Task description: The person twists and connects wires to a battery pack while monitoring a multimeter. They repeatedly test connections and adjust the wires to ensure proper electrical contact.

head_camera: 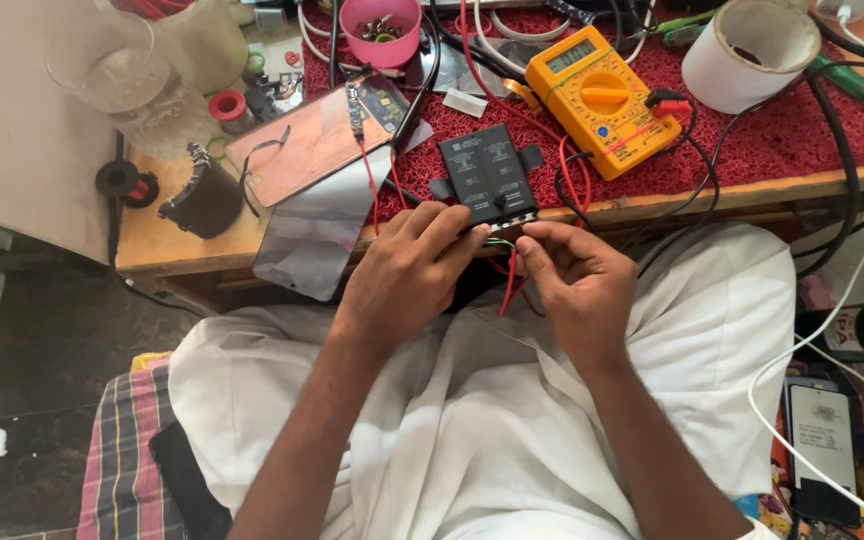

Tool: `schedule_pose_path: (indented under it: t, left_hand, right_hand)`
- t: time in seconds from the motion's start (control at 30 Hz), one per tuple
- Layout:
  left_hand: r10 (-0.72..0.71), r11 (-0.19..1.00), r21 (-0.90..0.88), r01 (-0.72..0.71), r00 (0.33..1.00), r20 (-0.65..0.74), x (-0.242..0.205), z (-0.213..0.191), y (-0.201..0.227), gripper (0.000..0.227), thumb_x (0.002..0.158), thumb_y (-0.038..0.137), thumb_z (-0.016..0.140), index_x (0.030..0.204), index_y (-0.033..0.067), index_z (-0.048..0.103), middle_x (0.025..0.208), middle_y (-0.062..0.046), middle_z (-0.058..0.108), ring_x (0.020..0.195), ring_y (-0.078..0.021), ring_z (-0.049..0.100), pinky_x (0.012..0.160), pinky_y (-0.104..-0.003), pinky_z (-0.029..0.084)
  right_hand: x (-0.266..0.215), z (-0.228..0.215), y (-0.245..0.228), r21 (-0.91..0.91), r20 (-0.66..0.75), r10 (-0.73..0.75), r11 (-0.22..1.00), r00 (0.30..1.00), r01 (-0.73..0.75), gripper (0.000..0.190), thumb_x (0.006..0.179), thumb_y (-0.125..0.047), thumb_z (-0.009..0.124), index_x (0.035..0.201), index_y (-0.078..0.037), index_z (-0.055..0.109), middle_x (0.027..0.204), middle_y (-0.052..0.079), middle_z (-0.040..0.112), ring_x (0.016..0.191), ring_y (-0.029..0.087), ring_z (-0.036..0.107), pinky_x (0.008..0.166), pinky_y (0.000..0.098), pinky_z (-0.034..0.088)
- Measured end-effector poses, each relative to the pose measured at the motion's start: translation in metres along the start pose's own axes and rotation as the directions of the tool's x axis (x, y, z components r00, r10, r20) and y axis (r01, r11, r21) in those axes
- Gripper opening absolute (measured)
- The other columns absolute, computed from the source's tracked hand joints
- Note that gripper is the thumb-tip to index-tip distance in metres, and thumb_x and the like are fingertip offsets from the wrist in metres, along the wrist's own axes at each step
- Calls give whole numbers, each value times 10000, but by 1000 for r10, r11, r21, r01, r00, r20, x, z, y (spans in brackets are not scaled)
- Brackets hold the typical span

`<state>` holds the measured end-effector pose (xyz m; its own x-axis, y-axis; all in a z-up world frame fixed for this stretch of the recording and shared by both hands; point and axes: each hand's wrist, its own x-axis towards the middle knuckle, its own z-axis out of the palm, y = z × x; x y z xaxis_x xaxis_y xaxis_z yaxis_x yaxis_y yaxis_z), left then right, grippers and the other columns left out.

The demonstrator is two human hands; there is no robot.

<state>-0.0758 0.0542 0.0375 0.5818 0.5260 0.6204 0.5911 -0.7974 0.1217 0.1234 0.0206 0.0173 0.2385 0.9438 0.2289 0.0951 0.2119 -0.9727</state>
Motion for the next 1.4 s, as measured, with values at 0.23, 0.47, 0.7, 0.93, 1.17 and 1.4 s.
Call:
schedule_pose_path:
  t: [0.23, 0.47, 0.7, 0.93, 1.17, 1.4]
  left_hand:
    - [-22, 1000, 8, 24, 989, -146, 2, 10, 11, 309, 876, 63, 707, 1178, -3, 716, 1167, -77, 599, 1112, -259, 610, 944, -416, 526]
    - [-33, 999, -13, 33, 998, -44, 25, 6, 14, 305, 862, 56, 679, 1134, -84, 680, 1102, -104, 595, 1056, -270, 612, 912, -394, 535]
    - [-16, 1000, 16, 17, 998, -62, 25, 8, 13, 340, 869, 56, 681, 1176, -89, 681, 1125, -115, 599, 1078, -271, 614, 927, -407, 532]
    - [-43, 999, -32, 40, 995, -86, 23, 14, 9, 308, 897, 49, 691, 1169, -94, 683, 1148, -120, 596, 1081, -280, 626, 939, -415, 532]
    - [-78, 993, -98, 69, 993, -86, 23, 13, 8, 317, 892, 57, 695, 1171, -94, 681, 1172, -136, 595, 1088, -291, 623, 942, -430, 528]
    - [-98, 983, -160, 86, 992, -73, 21, 13, 5, 342, 886, 66, 690, 1183, -103, 673, 1185, -137, 593, 1113, -292, 623, 959, -430, 532]
  right_hand:
    - [2, 0, 5, 110, -16, -17, 994, 1000, 18, 139, 971, 24, 705, 1106, 47, 684, 939, 25, 725, 813, 60, 695, 748, 199, 577]
    - [14, -2, -14, -104, -101, -31, 994, 994, 20, 96, 952, -1, 733, 1041, 35, 725, 848, 9, 721, 725, 30, 656, 647, 183, 524]
    - [21, 3, -26, -328, -145, -89, 944, 985, 37, 101, 933, -34, 761, 1016, 24, 757, 806, 6, 733, 657, 22, 623, 590, 194, 507]
    - [23, 3, -28, -488, -92, -179, 866, 979, 113, 133, 931, -20, 768, 1052, 29, 743, 882, 47, 757, 741, 56, 700, 672, 216, 561]
    - [27, 5, -35, -558, -106, -115, 829, 988, 37, 143, 905, -32, 797, 1026, 24, 746, 858, 60, 765, 719, 81, 706, 658, 230, 560]
    - [28, 7, -39, -623, -78, -126, 780, 989, 50, 138, 900, -35, 796, 1027, 10, 764, 883, 69, 767, 740, 91, 723, 672, 236, 564]
